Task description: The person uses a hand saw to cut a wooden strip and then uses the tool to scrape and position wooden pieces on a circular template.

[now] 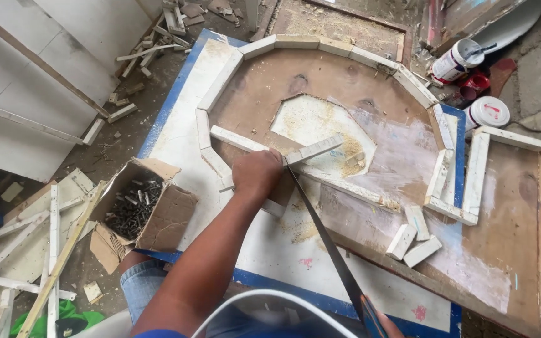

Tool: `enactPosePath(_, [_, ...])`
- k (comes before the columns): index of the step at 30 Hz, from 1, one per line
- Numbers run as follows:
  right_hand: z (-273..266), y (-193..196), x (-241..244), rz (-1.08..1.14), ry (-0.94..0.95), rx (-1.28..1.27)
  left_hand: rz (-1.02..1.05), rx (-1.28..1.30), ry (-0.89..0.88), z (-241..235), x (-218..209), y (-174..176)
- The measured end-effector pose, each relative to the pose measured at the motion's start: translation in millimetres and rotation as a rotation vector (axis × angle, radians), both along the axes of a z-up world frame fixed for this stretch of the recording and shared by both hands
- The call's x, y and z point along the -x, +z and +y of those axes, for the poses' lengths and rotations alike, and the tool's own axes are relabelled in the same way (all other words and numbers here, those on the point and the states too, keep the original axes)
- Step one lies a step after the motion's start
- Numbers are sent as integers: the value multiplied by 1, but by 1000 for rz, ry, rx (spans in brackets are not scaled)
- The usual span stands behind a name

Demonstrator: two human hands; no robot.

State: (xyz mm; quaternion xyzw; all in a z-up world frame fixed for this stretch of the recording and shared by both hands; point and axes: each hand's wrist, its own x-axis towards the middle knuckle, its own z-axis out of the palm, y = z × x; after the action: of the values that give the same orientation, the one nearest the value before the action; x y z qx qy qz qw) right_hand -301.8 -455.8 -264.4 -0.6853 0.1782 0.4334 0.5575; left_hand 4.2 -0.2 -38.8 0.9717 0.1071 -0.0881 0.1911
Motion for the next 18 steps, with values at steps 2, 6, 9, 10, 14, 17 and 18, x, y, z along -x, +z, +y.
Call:
enactPosePath(2, [66, 88, 0, -200, -81, 176, 39, 40, 23, 3, 2, 13])
enactPosePath(6, [208, 273, -70, -451, 120, 684, 177, 165, 82, 1, 2, 30])
enactPosePath(9, [267, 274, -146, -861, 72, 403, 112, 116, 49, 3, -1, 19])
enactPosePath(10, [274, 274, -159, -869, 75, 402, 105, 117, 53, 1, -5, 7])
enactPosePath(14, [295, 273, -185, -1123, -20, 356, -92, 152, 10, 5, -4, -5])
enactPosePath(17, [292, 237, -178, -1210, -59, 363, -361, 31, -20, 4, 7, -31])
enactPosePath(18, [290, 220, -177, -1264, -96, 375, -588, -89, -35, 2, 7, -43])
